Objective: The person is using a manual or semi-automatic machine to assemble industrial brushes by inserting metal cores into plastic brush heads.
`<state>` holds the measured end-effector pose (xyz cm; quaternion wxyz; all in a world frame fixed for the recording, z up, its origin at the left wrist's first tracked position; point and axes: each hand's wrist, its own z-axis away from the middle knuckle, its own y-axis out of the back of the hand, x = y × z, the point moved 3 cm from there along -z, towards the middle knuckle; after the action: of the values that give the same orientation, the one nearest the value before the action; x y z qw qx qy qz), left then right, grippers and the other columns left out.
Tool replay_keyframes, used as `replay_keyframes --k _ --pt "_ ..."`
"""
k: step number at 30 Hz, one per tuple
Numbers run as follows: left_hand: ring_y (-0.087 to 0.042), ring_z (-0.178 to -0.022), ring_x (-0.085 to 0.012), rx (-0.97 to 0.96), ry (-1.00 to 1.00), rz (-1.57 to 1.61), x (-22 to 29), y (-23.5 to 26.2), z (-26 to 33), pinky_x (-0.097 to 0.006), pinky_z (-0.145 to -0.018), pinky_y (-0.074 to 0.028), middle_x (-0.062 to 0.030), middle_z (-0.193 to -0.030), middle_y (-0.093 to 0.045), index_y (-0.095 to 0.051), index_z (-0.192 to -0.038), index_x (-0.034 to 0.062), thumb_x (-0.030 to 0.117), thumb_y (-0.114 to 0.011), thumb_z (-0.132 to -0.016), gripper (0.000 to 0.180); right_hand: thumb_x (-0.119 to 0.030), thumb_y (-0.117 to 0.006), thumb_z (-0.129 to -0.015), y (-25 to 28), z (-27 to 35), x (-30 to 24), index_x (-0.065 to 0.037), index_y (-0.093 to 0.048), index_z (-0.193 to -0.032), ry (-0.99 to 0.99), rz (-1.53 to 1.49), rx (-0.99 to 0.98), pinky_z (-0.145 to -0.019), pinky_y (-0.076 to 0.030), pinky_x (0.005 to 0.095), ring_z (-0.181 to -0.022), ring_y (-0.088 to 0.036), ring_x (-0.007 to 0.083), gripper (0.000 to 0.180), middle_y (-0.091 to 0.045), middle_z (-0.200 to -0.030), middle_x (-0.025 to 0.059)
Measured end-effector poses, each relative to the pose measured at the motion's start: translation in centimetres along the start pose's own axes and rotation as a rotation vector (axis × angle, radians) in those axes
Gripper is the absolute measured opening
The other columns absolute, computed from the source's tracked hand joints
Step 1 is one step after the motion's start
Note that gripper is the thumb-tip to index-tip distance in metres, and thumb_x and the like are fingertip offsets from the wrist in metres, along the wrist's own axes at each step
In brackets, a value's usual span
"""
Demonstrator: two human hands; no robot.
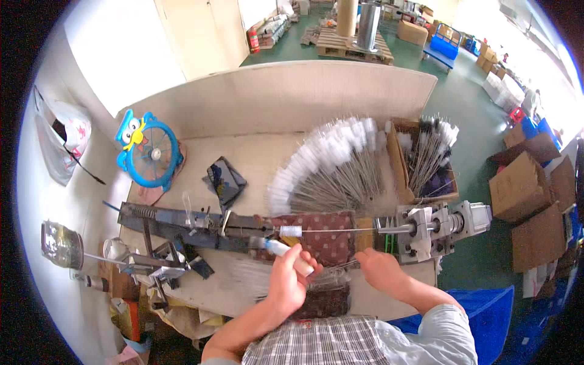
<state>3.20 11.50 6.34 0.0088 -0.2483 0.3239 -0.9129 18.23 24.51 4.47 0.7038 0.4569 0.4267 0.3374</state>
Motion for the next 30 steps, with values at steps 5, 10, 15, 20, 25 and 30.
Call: replay_keyframes --k 5,10,15,20,25,30 --pt "-0.043 -0.046 -0.0096 -0.365 0.163 0.336 8.1 1.9 4.5 -0.024 -0.051 -0.041 -0.0006 -0.059 -0.051 -0.059 -0.089 0.0076 0.045 -0.039 -0.094 0.043 -0.003 -0.058 -0.068 4.8 2.0 0.0 -0.005 -0.051 -0.089 0.038 0.129 0.141 -0.065 -0.051 0.0381 -0.077 -0.058 0.0297 0.022 -0.052 -0.084 0.0123" --pt "-0.049 -0.049 -0.0132 -0.238 0.012 -0.214 4.0 4.4 4.3 -0.030 -0.054 -0.045 -0.0042 -0.066 -0.057 -0.059 -0.092 0.0029 0.038 -0.048 -0.091 0.037 0.004 -0.054 -0.068 14.0 2.6 1.9 -0.002 -0.057 -0.089 0.017 0.082 0.614 -0.067 -0.050 0.0366 -0.075 -0.056 0.0286 0.022 -0.053 -0.079 0.0108" --pt "-0.059 -0.061 -0.0190 -0.698 -0.354 -0.896 0.4 -3.1 -0.1 -0.035 -0.060 -0.050 -0.0099 -0.087 -0.061 -0.058 -0.097 0.0037 0.024 -0.056 -0.089 0.022 0.006 -0.053 -0.070 12.3 -0.4 2.5 0.000 -0.061 -0.091 0.234 0.009 0.615 -0.071 -0.051 0.0355 -0.082 -0.060 0.0306 0.023 -0.062 -0.090 0.0138" --pt "-0.062 -0.071 -0.0275 -0.431 -1.219 -1.790 -2.1 -6.5 -5.3 -0.037 -0.060 -0.050 -0.0123 -0.099 -0.056 -0.054 -0.107 0.0093 0.015 -0.058 -0.082 0.026 0.003 -0.051 -0.075 11.0 -2.8 1.0 -0.003 -0.060 -0.094 0.136 -0.219 0.549 -0.070 -0.051 0.0371 -0.080 -0.061 0.0319 0.022 -0.063 -0.091 0.0136" --pt "-0.060 -0.069 -0.0237 -0.400 -1.407 -1.878 -2.1 -6.7 -6.4 -0.036 -0.054 -0.049 -0.0064 -0.078 -0.052 -0.052 -0.082 0.0094 0.011 -0.056 -0.076 0.008 -0.006 -0.055 -0.080 9.8 -3.3 2.2 -0.008 -0.060 -0.093 0.085 -0.239 0.583 -0.063 -0.050 0.0387 -0.073 -0.061 0.0333 0.015 -0.062 -0.079 0.0128" --pt "-0.060 -0.070 -0.0206 -0.387 -1.471 -2.050 -1.4 -8.6 -4.5 -0.034 -0.060 -0.048 -0.0041 -0.074 -0.054 -0.055 -0.077 0.0095 0.012 -0.057 -0.073 0.005 -0.009 -0.056 -0.081 9.3 -3.2 4.0 -0.009 -0.060 -0.090 0.052 -0.257 0.608 -0.061 -0.049 0.0390 -0.071 -0.060 0.0328 0.010 -0.062 -0.078 0.0125"
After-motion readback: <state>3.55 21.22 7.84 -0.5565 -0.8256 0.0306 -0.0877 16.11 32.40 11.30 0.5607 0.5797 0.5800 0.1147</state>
